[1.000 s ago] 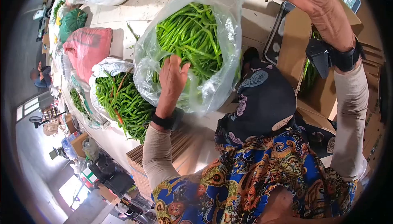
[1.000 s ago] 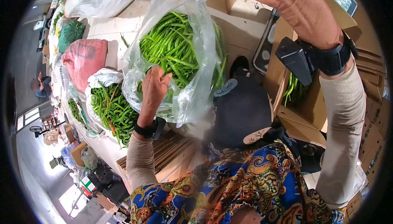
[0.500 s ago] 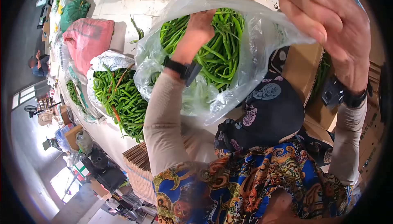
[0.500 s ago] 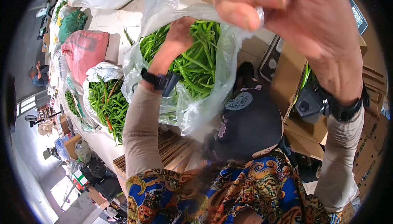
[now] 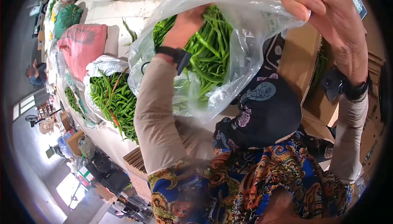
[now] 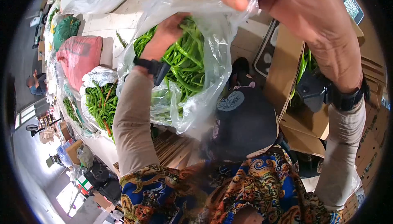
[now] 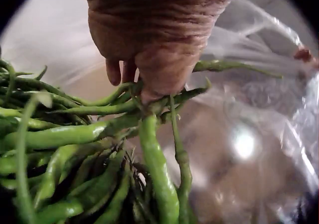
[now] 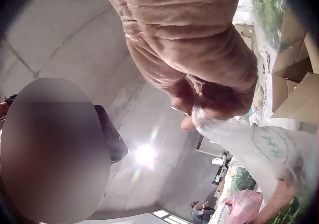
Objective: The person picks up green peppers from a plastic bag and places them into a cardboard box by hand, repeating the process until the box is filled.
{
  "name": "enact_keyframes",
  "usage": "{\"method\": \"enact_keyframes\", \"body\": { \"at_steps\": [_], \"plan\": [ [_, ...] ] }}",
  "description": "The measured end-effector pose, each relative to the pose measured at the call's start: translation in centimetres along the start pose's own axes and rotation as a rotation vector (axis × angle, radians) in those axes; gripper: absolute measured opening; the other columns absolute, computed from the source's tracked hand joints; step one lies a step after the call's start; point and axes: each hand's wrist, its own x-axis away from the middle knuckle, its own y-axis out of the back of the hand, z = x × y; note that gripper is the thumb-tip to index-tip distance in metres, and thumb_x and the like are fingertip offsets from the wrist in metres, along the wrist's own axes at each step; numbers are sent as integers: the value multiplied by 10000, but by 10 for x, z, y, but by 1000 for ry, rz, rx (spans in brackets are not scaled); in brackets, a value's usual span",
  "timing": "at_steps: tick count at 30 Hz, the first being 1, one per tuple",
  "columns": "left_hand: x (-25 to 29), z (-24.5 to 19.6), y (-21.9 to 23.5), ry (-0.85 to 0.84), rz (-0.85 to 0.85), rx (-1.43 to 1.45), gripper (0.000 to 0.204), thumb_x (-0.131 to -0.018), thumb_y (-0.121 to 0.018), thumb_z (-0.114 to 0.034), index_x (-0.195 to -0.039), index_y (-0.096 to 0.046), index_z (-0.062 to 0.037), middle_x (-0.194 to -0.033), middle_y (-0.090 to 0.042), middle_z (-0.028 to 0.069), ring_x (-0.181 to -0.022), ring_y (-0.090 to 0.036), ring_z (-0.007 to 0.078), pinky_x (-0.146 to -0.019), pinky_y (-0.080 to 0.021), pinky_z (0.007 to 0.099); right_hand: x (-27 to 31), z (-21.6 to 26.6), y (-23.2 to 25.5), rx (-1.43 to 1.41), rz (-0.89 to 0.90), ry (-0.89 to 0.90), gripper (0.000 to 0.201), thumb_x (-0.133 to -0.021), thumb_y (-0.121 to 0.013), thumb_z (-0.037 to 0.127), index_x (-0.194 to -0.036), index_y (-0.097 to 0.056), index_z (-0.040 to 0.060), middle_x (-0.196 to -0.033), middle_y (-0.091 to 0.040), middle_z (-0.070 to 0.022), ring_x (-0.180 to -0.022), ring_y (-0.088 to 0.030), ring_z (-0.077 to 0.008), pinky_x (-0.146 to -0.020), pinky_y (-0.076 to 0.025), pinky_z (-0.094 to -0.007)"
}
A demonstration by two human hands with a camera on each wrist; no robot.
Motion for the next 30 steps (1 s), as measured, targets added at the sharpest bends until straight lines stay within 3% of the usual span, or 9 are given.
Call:
{"method": "enact_keyframes", "body": {
  "at_steps": [3,10,12,14,17,22,24,27,30],
  "plan": [
    [23,-6,40,285,-96,-240,255,-861,-561,-8,-1094,-641,-74,-1093,-642,109,-1055,-597,221,-907,-453,313,-4,-10,19,21,21,46,241,-959,-506,132,-983,-558,-102,-536,-479,-13,-480,-463,-101,-509,-445,-246],
    [70,-106,72,16,-264,-238,177,-837,-612,21,-1008,-636,-18,-1027,-644,143,-1005,-624,258,-848,-495,326,-4,0,9,208,118,37,234,-969,-510,155,-925,-589,-60,-553,-454,9,-543,-537,-97,-527,-430,-231],
    [80,-130,64,-134,-276,-508,179,-817,-624,18,-994,-632,-12,-1064,-638,139,-1004,-624,262,-847,-502,328,-4,4,5,163,104,13,235,-969,-513,160,-927,-588,-59,-554,-456,11,-545,-537,-98,-536,-433,-224],
    [91,-126,55,-150,-258,-522,217,-780,-605,-10,-995,-621,-20,-1104,-592,150,-1063,-566,346,-890,-470,396,-7,1,7,122,100,-13,236,-969,-515,164,-930,-588,-57,-556,-458,12,-546,-537,-100,-545,-436,-218],
    [106,-140,35,-201,-275,-457,355,-803,-555,-63,-1150,-633,-57,-1244,-546,152,-1155,-511,365,-974,-413,435,-13,-11,20,108,130,79,251,-970,-521,180,-931,-590,-59,-572,-468,13,-558,-540,-100,-562,-443,-206],
    [140,-161,17,-180,-236,-704,335,-826,-555,-105,-1146,-650,-82,-1346,-494,136,-1265,-420,362,-1041,-336,438,-9,-20,36,170,104,96,261,-964,-539,192,-927,-600,-59,-598,-486,11,-586,-542,-111,-604,-465,-219],
    [142,-166,37,-125,-506,-838,292,-850,-559,17,-1126,-645,-19,-1289,-545,153,-1217,-487,320,-1029,-368,422,-9,-24,43,167,112,75,253,-963,-540,188,-926,-601,-56,-600,-489,10,-593,-543,-115,-617,-470,-227],
    [142,-179,65,80,-728,-379,252,-887,-549,33,-1120,-635,-7,-1137,-643,140,-1042,-615,241,-926,-474,359,-10,-23,41,169,110,53,244,-961,-543,183,-926,-605,-50,-600,-489,10,-604,-546,-121,-638,-476,-236],
    [142,-219,75,10,-624,-605,228,-860,-575,36,-1074,-647,3,-1125,-641,157,-1037,-620,265,-923,-476,366,-8,-20,35,151,47,28,240,-962,-542,183,-924,-610,-44,-598,-494,6,-606,-548,-127,-655,-479,-238]
  ]
}}
